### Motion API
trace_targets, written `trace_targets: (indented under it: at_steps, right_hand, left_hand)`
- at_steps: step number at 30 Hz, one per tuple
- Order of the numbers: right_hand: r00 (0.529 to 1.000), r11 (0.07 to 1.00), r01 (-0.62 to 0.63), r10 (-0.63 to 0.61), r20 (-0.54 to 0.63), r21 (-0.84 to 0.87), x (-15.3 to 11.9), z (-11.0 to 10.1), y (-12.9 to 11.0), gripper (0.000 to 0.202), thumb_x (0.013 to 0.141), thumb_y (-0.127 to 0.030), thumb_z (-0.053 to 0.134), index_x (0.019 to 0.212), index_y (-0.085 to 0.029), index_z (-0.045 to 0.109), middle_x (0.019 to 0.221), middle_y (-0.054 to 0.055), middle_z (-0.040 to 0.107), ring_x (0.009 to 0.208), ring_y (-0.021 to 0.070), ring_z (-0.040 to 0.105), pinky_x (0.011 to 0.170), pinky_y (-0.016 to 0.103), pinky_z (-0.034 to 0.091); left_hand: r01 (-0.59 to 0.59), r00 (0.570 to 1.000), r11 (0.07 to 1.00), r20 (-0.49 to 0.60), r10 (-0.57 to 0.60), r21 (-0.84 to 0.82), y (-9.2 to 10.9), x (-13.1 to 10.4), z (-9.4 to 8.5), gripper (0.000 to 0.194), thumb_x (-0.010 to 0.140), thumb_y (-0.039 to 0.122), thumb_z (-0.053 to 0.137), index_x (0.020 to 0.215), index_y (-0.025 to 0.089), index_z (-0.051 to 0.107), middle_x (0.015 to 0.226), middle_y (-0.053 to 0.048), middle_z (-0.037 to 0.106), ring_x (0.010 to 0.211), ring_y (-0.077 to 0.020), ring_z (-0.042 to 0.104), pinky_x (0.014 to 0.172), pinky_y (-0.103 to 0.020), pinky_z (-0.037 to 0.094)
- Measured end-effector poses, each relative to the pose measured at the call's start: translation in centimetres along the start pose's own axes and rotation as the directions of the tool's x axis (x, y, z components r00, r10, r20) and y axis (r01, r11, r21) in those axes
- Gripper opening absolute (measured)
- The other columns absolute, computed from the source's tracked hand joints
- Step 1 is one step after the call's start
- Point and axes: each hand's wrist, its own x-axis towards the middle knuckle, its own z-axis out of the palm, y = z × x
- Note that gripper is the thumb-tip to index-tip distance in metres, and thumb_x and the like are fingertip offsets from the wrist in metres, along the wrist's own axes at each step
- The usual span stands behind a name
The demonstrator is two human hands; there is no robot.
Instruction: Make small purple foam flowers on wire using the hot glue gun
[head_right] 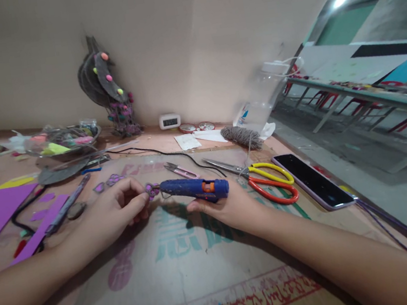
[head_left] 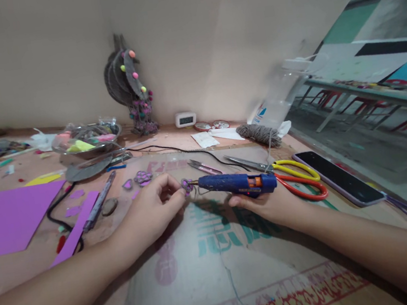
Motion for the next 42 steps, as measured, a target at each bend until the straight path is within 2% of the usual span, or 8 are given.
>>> trace_targets:
  at_steps: [10, 15, 21, 26, 31, 34, 37, 42]
  right_hand:
    - [0.999, 0.996, 0.053, -0.053, 0.002, -0.067, 0.0, -0.1, -0.5, 0.018, 0.072, -0.036, 0.065, 0.083, -0.021, 0.065, 0.081, 0.005, 0.071, 0.078, 0.023, 0.067, 0.073, 0.038, 0.057]
    - [0.991, 0.989, 0.133, -0.133, 0.006, -0.061, -0.6, -0.9, -0.5, 0.015, 0.076, -0.038, 0.061, 0.076, -0.023, 0.061, 0.073, 0.004, 0.066, 0.07, 0.0184, 0.063, 0.067, 0.031, 0.055]
    - [0.973, 0.988, 0.152, -0.144, -0.181, 0.028, -0.5, -2.4, -1.5, 0.024, 0.087, -0.039, 0.047, 0.09, -0.02, 0.061, 0.087, 0.006, 0.064, 0.068, 0.0151, 0.057, 0.063, 0.03, 0.049]
    - [0.963, 0.995, 0.022, -0.048, -0.264, -0.102, 2.8, -5.1, -2.5, 0.034, 0.082, -0.048, 0.052, 0.094, -0.019, 0.063, 0.088, 0.006, 0.065, 0.077, 0.0174, 0.059, 0.066, 0.028, 0.047]
    - [0.95, 0.948, -0.114, 0.017, -0.31, -0.298, 8.9, -7.2, 0.6, 0.047, 0.072, -0.053, 0.059, 0.096, -0.012, 0.062, 0.078, 0.007, 0.064, 0.066, 0.0154, 0.056, 0.052, 0.024, 0.042]
    - [0.922, 0.902, -0.254, 0.116, -0.368, -0.351, 12.3, -7.2, 3.5, 0.037, 0.073, -0.045, 0.06, 0.085, -0.01, 0.064, 0.069, 0.006, 0.062, 0.061, 0.0149, 0.055, 0.051, 0.023, 0.041]
    - [0.908, 0.893, -0.272, 0.114, -0.404, -0.359, 14.7, -6.5, 5.6, 0.027, 0.072, -0.036, 0.061, 0.079, -0.01, 0.064, 0.07, 0.006, 0.064, 0.066, 0.0167, 0.057, 0.056, 0.024, 0.042]
    - [0.905, 0.882, -0.281, 0.112, -0.41, -0.378, 15.6, -6.2, 7.4, 0.022, 0.069, -0.033, 0.066, 0.073, -0.011, 0.064, 0.067, 0.006, 0.064, 0.067, 0.0195, 0.059, 0.062, 0.027, 0.044]
  left_hand:
    - [0.067, 0.998, 0.993, 0.013, -0.066, -0.096, 0.0, 0.2, -0.1, 0.008, 0.077, 0.024, 0.051, 0.071, 0.02, 0.048, 0.05, 0.006, 0.053, 0.046, -0.0101, 0.047, 0.043, -0.019, 0.032]
    - [0.134, 0.991, 0.976, -0.004, -0.137, -0.169, 0.7, 0.5, -0.2, 0.013, 0.079, 0.026, 0.049, 0.069, 0.019, 0.047, 0.05, 0.004, 0.056, 0.045, -0.0093, 0.049, 0.043, -0.018, 0.032]
    - [0.124, 0.992, 0.977, 0.007, -0.125, -0.172, 0.7, 0.2, -0.2, 0.012, 0.08, 0.027, 0.049, 0.072, 0.018, 0.047, 0.051, 0.004, 0.057, 0.047, -0.0089, 0.051, 0.044, -0.017, 0.033]
    - [0.059, 0.998, 0.979, 0.014, -0.058, -0.196, 0.3, 0.2, -0.1, 0.013, 0.079, 0.029, 0.05, 0.072, 0.019, 0.048, 0.052, 0.004, 0.056, 0.047, -0.0097, 0.051, 0.044, -0.018, 0.034]
    - [0.065, 0.998, 0.981, 0.01, -0.065, -0.182, 0.0, 0.3, 0.0, 0.012, 0.078, 0.029, 0.051, 0.071, 0.019, 0.048, 0.05, 0.005, 0.055, 0.045, -0.0103, 0.05, 0.045, -0.019, 0.035]
    - [0.071, 0.997, 0.981, 0.014, -0.069, -0.182, -0.2, 0.4, 0.1, 0.011, 0.078, 0.027, 0.05, 0.07, 0.019, 0.047, 0.049, 0.006, 0.053, 0.044, -0.0099, 0.048, 0.045, -0.019, 0.035]
    - [0.076, 0.997, 0.979, 0.028, -0.072, -0.191, -0.4, 0.5, 0.2, 0.011, 0.079, 0.028, 0.049, 0.072, 0.019, 0.046, 0.05, 0.006, 0.052, 0.045, -0.0096, 0.049, 0.044, -0.018, 0.034]
    - [0.065, 0.997, 0.976, 0.044, -0.057, -0.208, -0.5, 0.6, 0.2, 0.013, 0.081, 0.029, 0.048, 0.073, 0.019, 0.046, 0.051, 0.006, 0.052, 0.046, -0.0092, 0.048, 0.045, -0.019, 0.034]
